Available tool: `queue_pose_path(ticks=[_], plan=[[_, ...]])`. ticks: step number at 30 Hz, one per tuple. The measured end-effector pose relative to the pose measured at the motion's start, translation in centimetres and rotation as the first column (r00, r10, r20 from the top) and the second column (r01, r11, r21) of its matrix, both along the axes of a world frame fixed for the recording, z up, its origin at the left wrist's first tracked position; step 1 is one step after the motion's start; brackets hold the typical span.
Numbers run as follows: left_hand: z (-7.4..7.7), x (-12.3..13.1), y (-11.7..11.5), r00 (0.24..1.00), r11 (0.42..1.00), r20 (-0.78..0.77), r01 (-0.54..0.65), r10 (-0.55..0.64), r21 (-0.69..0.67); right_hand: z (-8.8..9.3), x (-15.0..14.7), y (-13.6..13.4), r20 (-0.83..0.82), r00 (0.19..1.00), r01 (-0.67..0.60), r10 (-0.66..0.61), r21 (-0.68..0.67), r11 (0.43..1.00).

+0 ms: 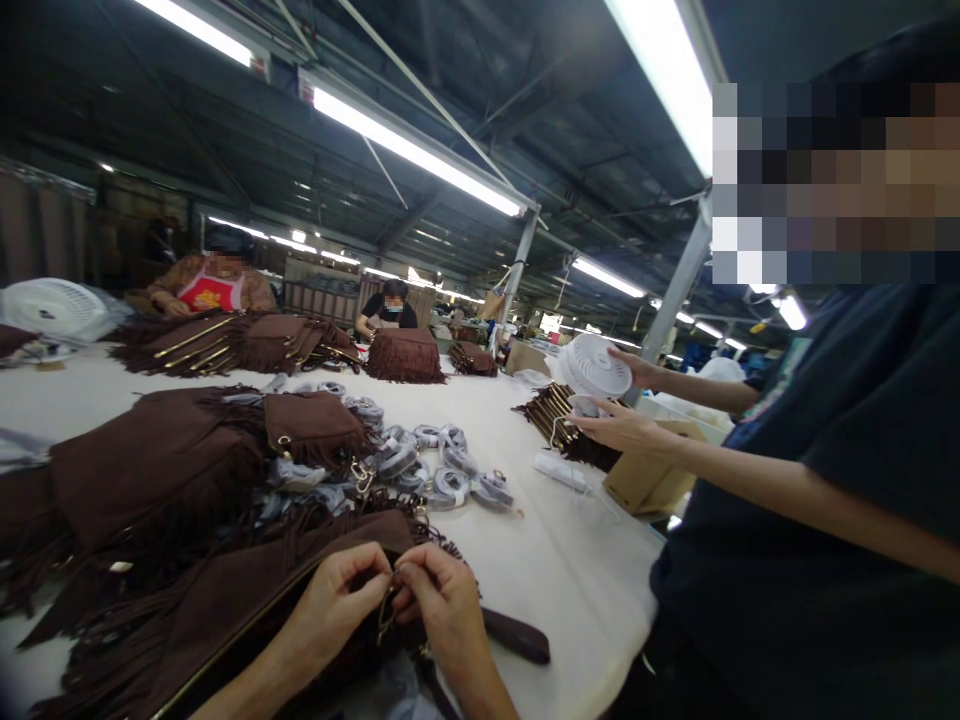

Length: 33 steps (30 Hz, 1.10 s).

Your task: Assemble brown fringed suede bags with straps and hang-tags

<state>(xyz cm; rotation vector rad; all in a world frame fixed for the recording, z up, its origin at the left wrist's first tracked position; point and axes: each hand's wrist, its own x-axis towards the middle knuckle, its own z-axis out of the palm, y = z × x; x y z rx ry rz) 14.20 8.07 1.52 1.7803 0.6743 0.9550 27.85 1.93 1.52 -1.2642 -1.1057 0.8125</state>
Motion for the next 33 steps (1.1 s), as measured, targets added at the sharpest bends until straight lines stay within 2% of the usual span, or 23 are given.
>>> queue_pose_path(ticks=[6,10,13,15,19,25,29,31,33], plan=[[-0.3,-0.2,0.1,0.999,0.999,0.020,0.033,-0.033,-0.023,0.0,0.0,0.1,-0.080,0.997,-0.015,0.013,-0.022,1.000],[-0.3,-0.1,0.1,1.000,1.000,0.009,0.026,-0.026,-0.017,-0.1,0.0,0.2,-0.041,0.999,-0.021,0.020,-0.020,1.000],[-0.1,-0.1,0.1,1.000,1.000,-0.013,0.008,-0.008,-0.008,0.0,0.0,0.0,0.059,0.998,-0.025,0.025,-0.009,1.000],[0.0,-0.2,0.0,0.999,1.000,-0.031,-0.007,0.007,0.008,0.1,0.1,-0.2,0.185,0.982,-0.028,0.025,0.013,1.000],[-0.4,0.0,-0.2,0.999,0.999,-0.047,-0.025,0.027,0.045,0.2,0.2,-0.5,0.424,0.905,-0.037,0.014,0.047,0.998],[-0.8,0.4,-0.5,0.994,0.993,-0.078,-0.070,0.078,0.092,0.2,-0.1,-0.7,0.602,0.797,-0.010,-0.055,0.105,0.994],[0.7,-0.2,-0.2,0.993,0.995,-0.111,0.051,-0.041,0.087,0.1,0.6,-3.8,0.648,0.756,-0.028,-0.095,0.176,0.984],[1.6,-0.9,0.0,0.983,0.987,-0.168,0.099,-0.078,0.124,-1.2,1.4,-6.3,0.734,0.678,-0.111,-0.036,0.151,0.982],[2.1,-2.0,0.1,0.957,0.955,-0.283,0.142,-0.065,0.259,-3.4,2.3,-8.6,0.796,0.605,-0.145,-0.003,0.113,0.983]])
